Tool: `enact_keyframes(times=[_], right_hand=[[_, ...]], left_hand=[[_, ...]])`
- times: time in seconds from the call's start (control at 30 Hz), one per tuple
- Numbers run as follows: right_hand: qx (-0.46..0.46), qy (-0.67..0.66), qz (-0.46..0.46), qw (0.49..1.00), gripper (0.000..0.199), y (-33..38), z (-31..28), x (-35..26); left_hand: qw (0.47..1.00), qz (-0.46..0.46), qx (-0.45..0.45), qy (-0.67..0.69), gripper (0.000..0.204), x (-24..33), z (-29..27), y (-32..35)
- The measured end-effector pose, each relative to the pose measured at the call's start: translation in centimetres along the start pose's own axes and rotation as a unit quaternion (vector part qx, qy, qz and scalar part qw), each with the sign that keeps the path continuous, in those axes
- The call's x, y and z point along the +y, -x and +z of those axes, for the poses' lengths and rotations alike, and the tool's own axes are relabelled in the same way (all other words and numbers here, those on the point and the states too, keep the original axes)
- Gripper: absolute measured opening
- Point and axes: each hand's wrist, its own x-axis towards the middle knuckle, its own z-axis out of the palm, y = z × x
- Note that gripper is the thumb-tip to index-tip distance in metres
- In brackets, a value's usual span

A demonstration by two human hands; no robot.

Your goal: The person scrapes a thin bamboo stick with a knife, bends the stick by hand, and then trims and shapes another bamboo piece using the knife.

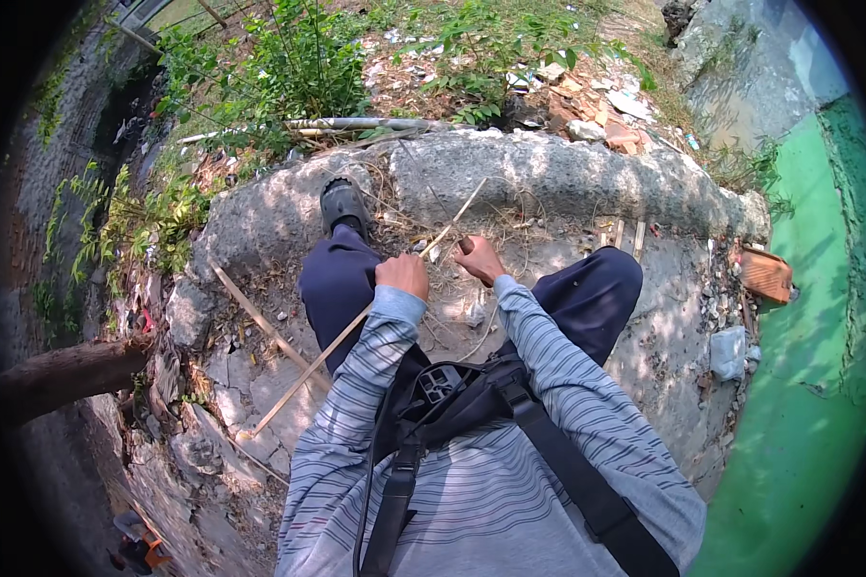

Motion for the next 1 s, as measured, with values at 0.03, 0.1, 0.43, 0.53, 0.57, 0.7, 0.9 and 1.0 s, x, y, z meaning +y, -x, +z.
enact_keyframes(times=[0.03, 0.1, 0.43, 0.53, 0.57, 0.7, 0.9, 1.0], right_hand=[[0.001, 0.0, -0.001, 1.0, 0.024, 0.0, 0.3, 0.0], [0.022, -0.009, -0.037, 0.999, 0.023, 0.1, 1.0, 0.1], [0.003, -0.064, -0.075, 0.995, 0.022, -0.4, 2.0, -0.4], [0.007, -0.067, -0.033, 0.997, 0.023, -0.9, 1.6, -0.6], [0.008, -0.067, -0.033, 0.997, 0.023, -0.9, 1.7, -0.8], [0.007, -0.056, -0.054, 0.997, 0.024, -0.6, 2.2, -1.7], [-0.013, -0.063, -0.018, 0.998, 0.024, -1.7, 1.4, -0.9], [-0.004, -0.024, -0.031, 0.999, 0.022, -2.4, 1.1, -1.0]], left_hand=[[1.0, -0.003, -0.007, -0.001, 0.021, 0.0, 0.0, 0.0], [1.0, -0.005, 0.005, 0.01, 0.021, 0.0, -0.4, -0.2], [0.999, -0.021, 0.013, 0.027, 0.023, -0.5, -0.6, -0.6], [0.999, -0.03, 0.02, 0.032, 0.023, -0.7, -0.2, -0.7], [0.999, -0.033, 0.026, 0.034, 0.023, -0.8, 0.0, -0.8], [0.998, -0.042, 0.026, 0.036, 0.023, -1.0, 0.0, -0.7], [0.998, -0.026, 0.035, 0.037, 0.024, -1.0, 0.2, -0.7], [0.998, -0.036, 0.037, 0.042, 0.025, -1.0, 0.0, -0.9]])
